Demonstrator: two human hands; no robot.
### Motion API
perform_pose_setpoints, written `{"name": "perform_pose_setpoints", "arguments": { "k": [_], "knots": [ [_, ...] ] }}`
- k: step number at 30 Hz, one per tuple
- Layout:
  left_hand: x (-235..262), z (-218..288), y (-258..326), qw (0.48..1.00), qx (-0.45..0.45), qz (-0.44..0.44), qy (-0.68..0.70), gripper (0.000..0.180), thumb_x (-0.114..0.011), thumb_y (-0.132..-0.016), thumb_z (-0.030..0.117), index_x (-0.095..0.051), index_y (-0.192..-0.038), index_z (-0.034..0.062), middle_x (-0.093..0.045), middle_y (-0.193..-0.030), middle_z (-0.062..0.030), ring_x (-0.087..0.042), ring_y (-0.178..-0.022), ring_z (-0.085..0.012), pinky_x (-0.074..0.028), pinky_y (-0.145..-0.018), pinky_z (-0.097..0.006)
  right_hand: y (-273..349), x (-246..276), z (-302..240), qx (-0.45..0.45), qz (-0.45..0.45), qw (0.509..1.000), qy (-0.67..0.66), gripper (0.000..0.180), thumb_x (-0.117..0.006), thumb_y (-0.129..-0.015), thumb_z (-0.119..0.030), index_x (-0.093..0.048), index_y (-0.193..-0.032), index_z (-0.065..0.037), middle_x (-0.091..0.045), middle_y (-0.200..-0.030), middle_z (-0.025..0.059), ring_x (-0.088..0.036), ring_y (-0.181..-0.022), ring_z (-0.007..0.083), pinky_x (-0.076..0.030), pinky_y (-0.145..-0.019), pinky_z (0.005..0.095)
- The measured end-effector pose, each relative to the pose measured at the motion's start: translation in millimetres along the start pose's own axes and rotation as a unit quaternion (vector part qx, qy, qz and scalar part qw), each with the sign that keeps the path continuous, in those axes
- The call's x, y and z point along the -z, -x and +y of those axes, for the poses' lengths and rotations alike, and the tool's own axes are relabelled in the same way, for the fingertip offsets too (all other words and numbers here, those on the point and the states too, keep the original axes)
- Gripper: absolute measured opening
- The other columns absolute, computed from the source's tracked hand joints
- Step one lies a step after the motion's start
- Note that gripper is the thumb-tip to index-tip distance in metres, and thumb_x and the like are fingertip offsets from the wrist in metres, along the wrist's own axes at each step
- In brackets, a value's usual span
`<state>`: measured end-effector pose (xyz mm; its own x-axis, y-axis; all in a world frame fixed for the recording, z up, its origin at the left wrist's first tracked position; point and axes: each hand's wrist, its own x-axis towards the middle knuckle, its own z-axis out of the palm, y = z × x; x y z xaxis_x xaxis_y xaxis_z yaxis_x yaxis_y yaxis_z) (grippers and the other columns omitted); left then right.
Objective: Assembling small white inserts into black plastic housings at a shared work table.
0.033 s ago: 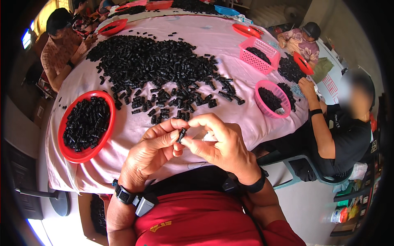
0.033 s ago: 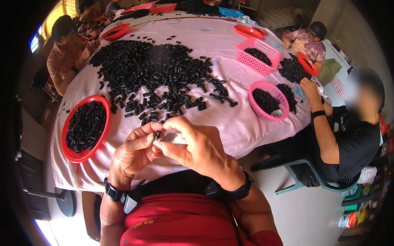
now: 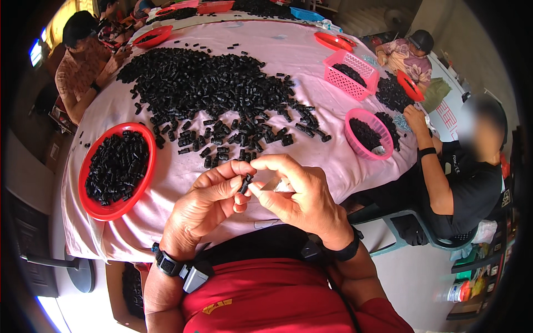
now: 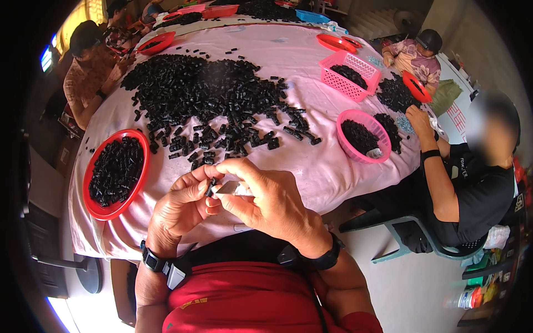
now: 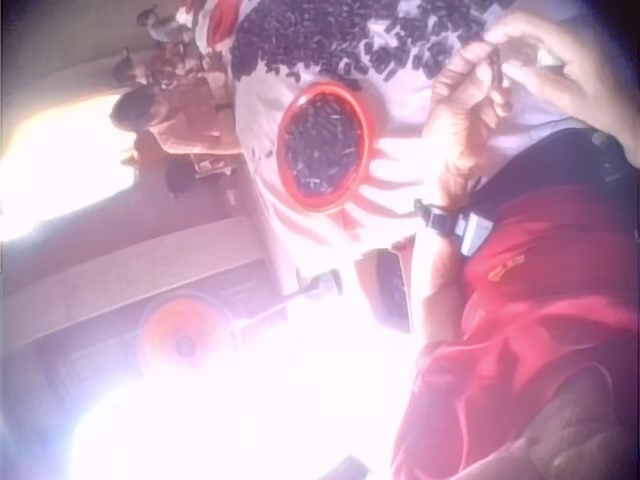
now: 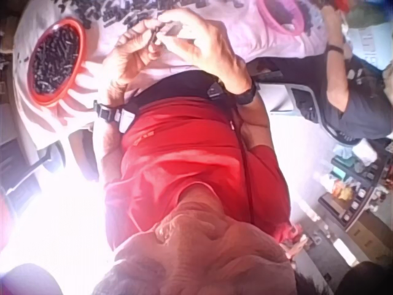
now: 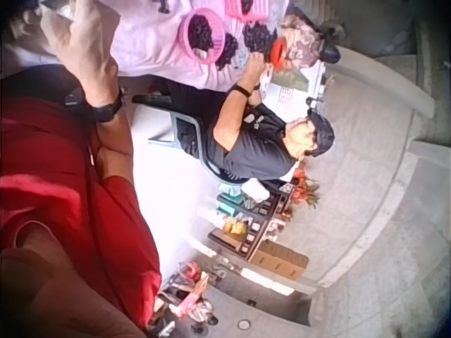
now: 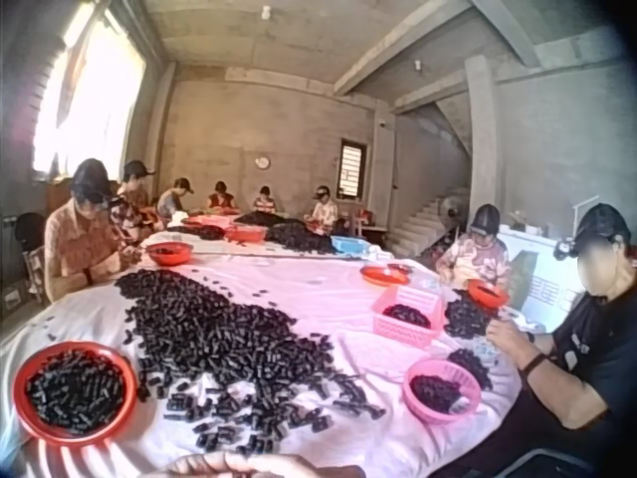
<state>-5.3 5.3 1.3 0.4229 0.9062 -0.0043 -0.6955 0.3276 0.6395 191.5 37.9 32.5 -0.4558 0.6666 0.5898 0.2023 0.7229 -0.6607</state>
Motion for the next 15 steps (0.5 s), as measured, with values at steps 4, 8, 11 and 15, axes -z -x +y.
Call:
{"name": "perform_pose_setpoints", "arguments": {
  "k": [4, 8, 11, 15],
  "knots": [
    [-2, 1, 1, 1.0, 0.008, 0.006, 0.002, 0.028, -0.061, -0.095, 0.014, -0.057, -0.119, 0.0013, -0.063, -0.094, -0.0057, -0.058, -0.076, -0.012, -0.049, -0.07, -0.025, 5, 2, 11, -0.023, -0.077, 0.996, -0.031, 0.032, -0.07, -0.084, -0.013, -0.06, -0.114, -0.008, -0.067, -0.073, 0.0088, -0.068, -0.061, 0.0217, -0.051, -0.053, 0.0326],
    [3, 0, -1, 1.0, -0.003, -0.002, 0.011, 0.027, -0.061, -0.096, 0.017, -0.058, -0.117, 0.0009, -0.064, -0.093, -0.006, -0.058, -0.078, -0.0123, -0.048, -0.07, -0.025, 4, 0, 13, 0.005, -0.05, 0.998, -0.03, 0.024, -0.069, -0.086, -0.006, -0.06, -0.107, 0.0, -0.07, -0.086, 0.0067, -0.067, -0.068, 0.0069, -0.047, -0.051, 0.0213],
    [-2, 0, -1, 1.0, -0.028, 0.0, -0.004, 0.027, -0.06, -0.096, 0.018, -0.058, -0.117, 0.0001, -0.064, -0.092, -0.0059, -0.057, -0.079, -0.0118, -0.047, -0.071, -0.024, 3, 1, 5, -0.007, -0.036, 0.999, -0.007, 0.023, -0.07, -0.085, -0.007, -0.059, -0.105, -0.003, -0.069, -0.082, 0.0072, -0.068, -0.067, 0.0139, -0.049, -0.053, 0.0255],
    [-6, -3, -3, 0.994, -0.08, 0.028, -0.066, 0.026, -0.059, -0.096, 0.016, -0.059, -0.116, -0.0011, -0.066, -0.094, -0.0058, -0.057, -0.079, -0.0102, -0.047, -0.073, -0.023, 5, -4, 5, -0.036, -0.021, 0.999, -0.035, 0.024, -0.07, -0.084, -0.008, -0.058, -0.104, -0.006, -0.07, -0.081, 0.0076, -0.069, -0.065, 0.0213, -0.053, -0.055, 0.0307]
  ]
}}
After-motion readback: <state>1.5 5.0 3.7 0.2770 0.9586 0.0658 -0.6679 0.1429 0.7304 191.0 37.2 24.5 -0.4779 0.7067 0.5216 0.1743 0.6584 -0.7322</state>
